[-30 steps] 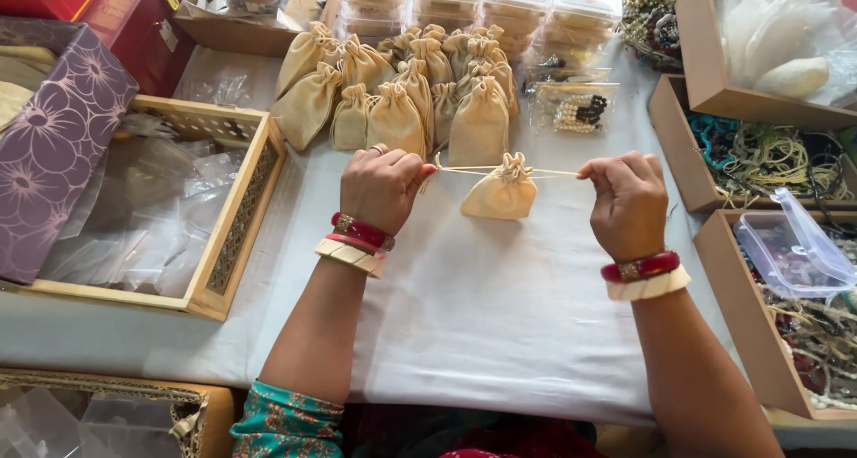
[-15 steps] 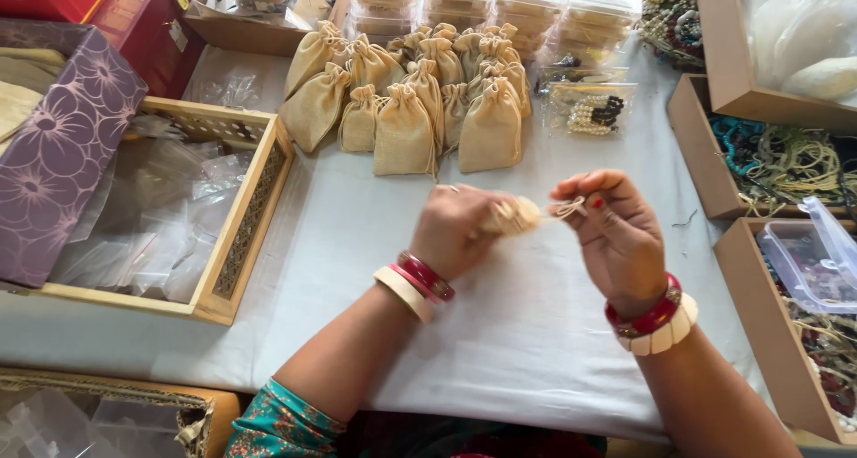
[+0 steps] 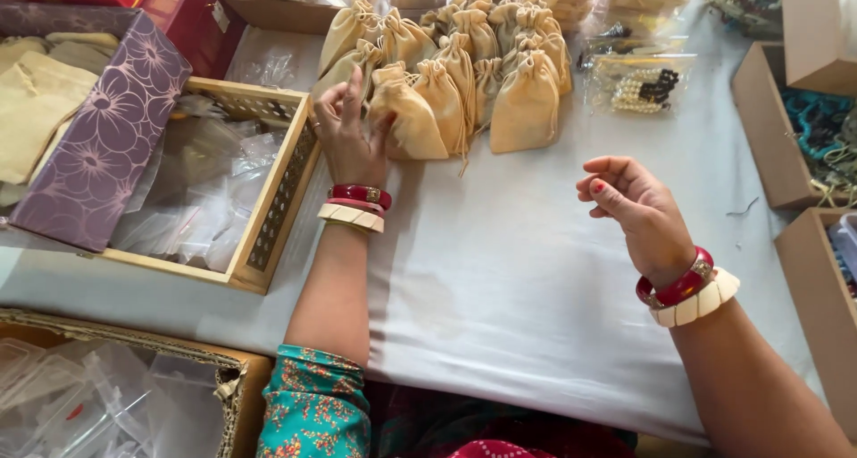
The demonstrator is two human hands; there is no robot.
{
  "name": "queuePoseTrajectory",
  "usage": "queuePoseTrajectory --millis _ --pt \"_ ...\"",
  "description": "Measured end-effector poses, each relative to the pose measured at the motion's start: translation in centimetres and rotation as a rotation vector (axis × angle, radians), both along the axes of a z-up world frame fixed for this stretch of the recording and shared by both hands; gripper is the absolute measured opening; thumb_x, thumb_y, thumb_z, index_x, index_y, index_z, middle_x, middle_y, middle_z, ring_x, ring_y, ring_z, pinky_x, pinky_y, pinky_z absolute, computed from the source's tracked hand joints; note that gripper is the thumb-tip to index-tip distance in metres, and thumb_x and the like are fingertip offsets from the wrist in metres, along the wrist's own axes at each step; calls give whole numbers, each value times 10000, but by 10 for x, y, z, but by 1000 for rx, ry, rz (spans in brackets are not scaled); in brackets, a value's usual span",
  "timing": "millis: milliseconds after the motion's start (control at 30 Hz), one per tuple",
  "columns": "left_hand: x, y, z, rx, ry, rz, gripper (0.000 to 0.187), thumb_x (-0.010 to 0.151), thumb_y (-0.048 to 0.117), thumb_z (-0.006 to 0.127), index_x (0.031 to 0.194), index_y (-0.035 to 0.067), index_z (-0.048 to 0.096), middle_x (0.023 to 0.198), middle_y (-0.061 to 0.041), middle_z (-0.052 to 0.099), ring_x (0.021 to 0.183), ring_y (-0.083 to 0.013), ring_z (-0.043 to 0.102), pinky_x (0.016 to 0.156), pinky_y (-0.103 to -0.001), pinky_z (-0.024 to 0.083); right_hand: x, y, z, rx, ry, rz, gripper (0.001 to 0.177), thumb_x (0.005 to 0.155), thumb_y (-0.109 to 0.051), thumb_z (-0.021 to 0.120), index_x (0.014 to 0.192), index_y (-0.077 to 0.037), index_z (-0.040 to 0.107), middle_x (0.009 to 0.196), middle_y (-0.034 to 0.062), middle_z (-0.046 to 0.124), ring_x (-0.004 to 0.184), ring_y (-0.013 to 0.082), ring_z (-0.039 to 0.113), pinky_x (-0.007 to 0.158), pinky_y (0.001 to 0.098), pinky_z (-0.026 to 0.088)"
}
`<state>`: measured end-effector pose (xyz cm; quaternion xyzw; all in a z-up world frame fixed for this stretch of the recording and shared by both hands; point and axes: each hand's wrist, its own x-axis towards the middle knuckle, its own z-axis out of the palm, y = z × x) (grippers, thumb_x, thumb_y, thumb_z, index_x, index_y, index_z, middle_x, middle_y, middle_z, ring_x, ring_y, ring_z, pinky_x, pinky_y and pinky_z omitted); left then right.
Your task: The person places small plastic bags containing jewelry into beige drawstring pouches and ties them shut. They handle several pouches and bags of beads, arranging the filled pouches on the table. Finally, they pick up a turquoise beaded necklace and lay it on the table.
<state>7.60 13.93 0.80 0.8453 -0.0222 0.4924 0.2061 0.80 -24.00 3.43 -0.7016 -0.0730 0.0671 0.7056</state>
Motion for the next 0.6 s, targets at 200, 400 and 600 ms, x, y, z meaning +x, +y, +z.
queuePoseTrajectory --millis 200,400,600 --pt "10 -6 -29 -510 373 -425 579 923 566 708 1163 40 730 968 -103 711 836 -242 702 770 -361 564 5 -2 -6 -73 35 1 293 991 -215 636 1243 -65 619 1060 24 699 985 111 644 840 274 507" --pt "25 34 -38 -265 209 29 348 1041 358 707 1174 37 716 1074 -142 689 995 -324 696 856 -428 557 9 -3 -14 -103 47 26 298 986 -198 647 1249 -60 621 1052 12 696 961 101 643 816 264 505" --pt "29 30 -48 -141 91 -87 521 937 -20 663 1443 24 547 1400 -209 529 1281 -402 564 1096 -426 498 9 3 -26 -192 14 5 298 995 -162 642 1268 -47 614 1040 -5 675 926 70 615 783 233 492"
